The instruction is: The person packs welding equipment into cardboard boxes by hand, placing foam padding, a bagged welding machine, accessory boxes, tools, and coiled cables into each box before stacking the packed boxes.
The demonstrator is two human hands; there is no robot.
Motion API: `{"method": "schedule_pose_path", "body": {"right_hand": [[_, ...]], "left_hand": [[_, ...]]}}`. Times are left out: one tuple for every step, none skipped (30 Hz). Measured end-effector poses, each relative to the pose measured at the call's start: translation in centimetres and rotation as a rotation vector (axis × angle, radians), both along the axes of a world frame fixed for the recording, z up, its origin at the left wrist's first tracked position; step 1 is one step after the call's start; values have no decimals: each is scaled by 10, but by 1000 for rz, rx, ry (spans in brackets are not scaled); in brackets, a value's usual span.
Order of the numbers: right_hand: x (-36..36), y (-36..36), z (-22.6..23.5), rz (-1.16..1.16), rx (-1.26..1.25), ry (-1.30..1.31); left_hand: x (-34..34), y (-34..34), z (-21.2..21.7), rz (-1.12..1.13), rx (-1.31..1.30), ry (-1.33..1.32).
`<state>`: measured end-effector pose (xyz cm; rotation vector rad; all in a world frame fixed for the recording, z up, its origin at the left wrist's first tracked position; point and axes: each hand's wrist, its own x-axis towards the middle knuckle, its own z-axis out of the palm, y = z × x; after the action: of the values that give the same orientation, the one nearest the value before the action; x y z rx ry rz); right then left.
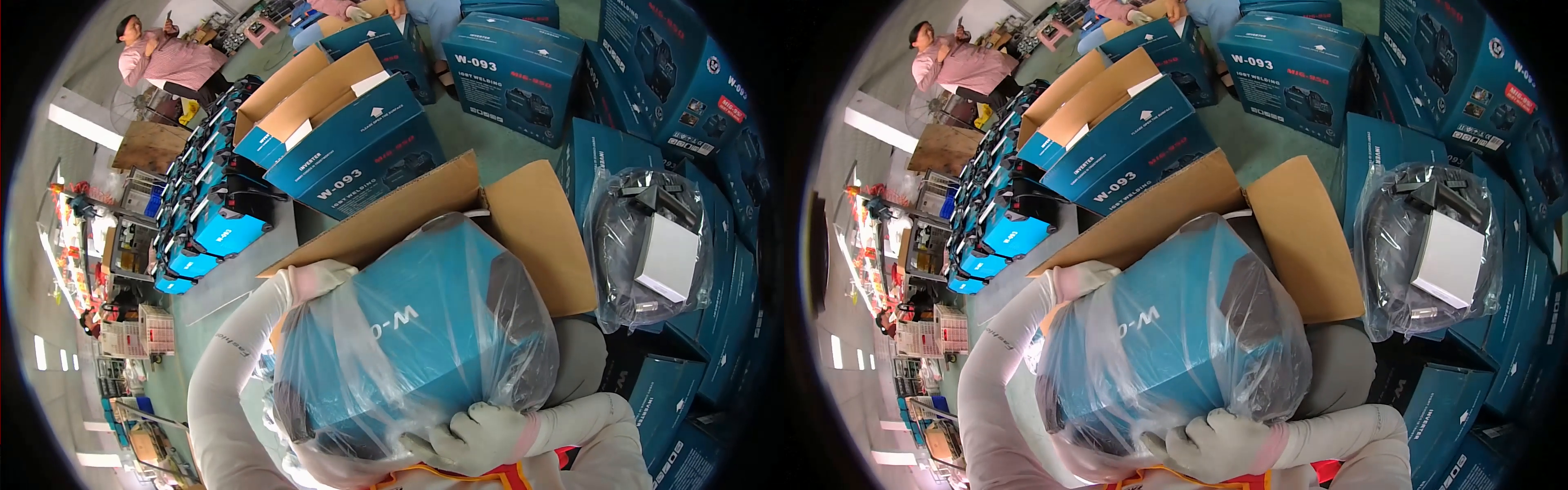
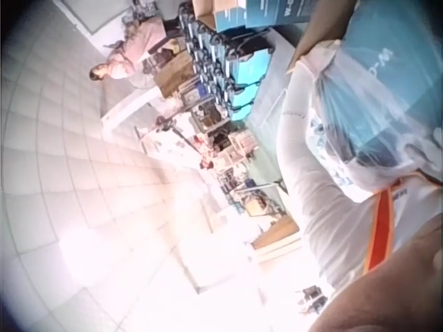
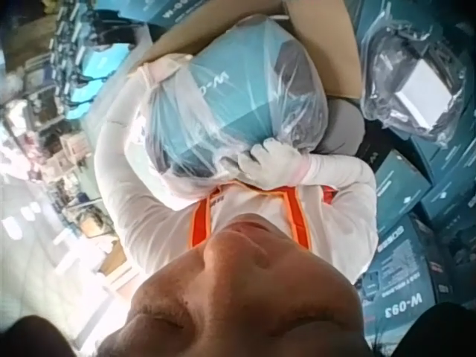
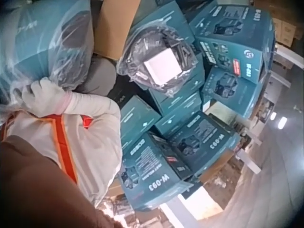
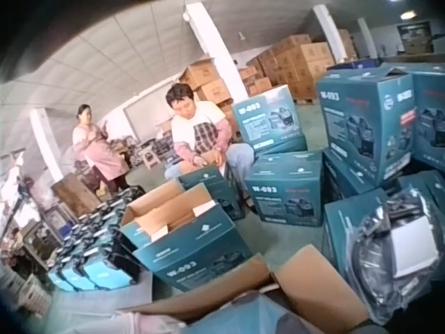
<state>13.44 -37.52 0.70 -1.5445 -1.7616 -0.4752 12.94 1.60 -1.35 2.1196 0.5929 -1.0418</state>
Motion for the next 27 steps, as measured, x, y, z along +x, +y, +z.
{"method": "schedule_pose_path", "body": {"right_hand": [[0,0,0,0,21,2],[0,0,0,5,23,4],[1,0,0,-1,12,-1],[1,-1,1,-12,-1,-5],[2,0,1,-15,-3,-5],[3,1,1,-27,-6,25],[4,4,3,-41,-4,48],[4,6,7,-39,-16,48],[3,9,7,-41,-9,45],[1,11,4,-40,-28,25],[1,13,2,-39,-42,3],[1,14,1,-31,-68,5],[1,15,1,-45,-69,-6],[-1,16,0,-38,-68,-4],[-3,16,0,-30,-68,-1],[-5,15,0,-44,-69,-6],[-8,15,-1,-32,-74,6],[-10,14,-2,-19,-80,19],[-11,15,-1,-25,-79,20],[-11,16,-1,-31,-68,23],[-12,17,-2,-37,-58,26],[-11,18,-2,-37,-56,25],[-11,19,-3,-49,-46,21],[-10,21,-3,-60,-36,17],[-11,21,-4,-58,-35,13],[-14,21,-5,-68,-46,2],[-15,21,-5,-76,-55,-8]], "left_hand": [[-1,0,0,5,2,2],[0,0,1,-50,5,-44],[1,2,2,-107,8,-91],[4,1,2,-168,8,-139],[7,0,2,-231,8,-187],[9,-1,1,-296,7,-237],[10,3,-12,-303,10,-245],[5,12,-33,-289,-46,-384],[2,17,-45,-273,-105,-520],[16,4,-53,-197,-75,-470],[32,-15,-53,-208,-79,-477],[47,-35,-48,-227,-96,-526],[61,-50,-46,-247,-117,-577],[71,-59,-47,-257,-118,-585],[79,-65,-46,-230,-110,-565],[88,-74,-42,-207,-106,-542],[96,-83,-39,-220,-111,-546],[103,-91,-35,-200,-94,-462],[106,-94,-29,-176,-72,-374],[108,-91,-32,-182,-73,-372],[110,-86,-40,-178,-92,-369],[112,-83,-44,-170,-108,-370],[110,-81,-50,-169,-107,-371],[103,-81,-57,-106,-188,-482],[101,-79,-61,-42,-269,-595],[103,-76,-64,-40,-267,-599],[105,-71,-66,-88,-198,-549]]}}
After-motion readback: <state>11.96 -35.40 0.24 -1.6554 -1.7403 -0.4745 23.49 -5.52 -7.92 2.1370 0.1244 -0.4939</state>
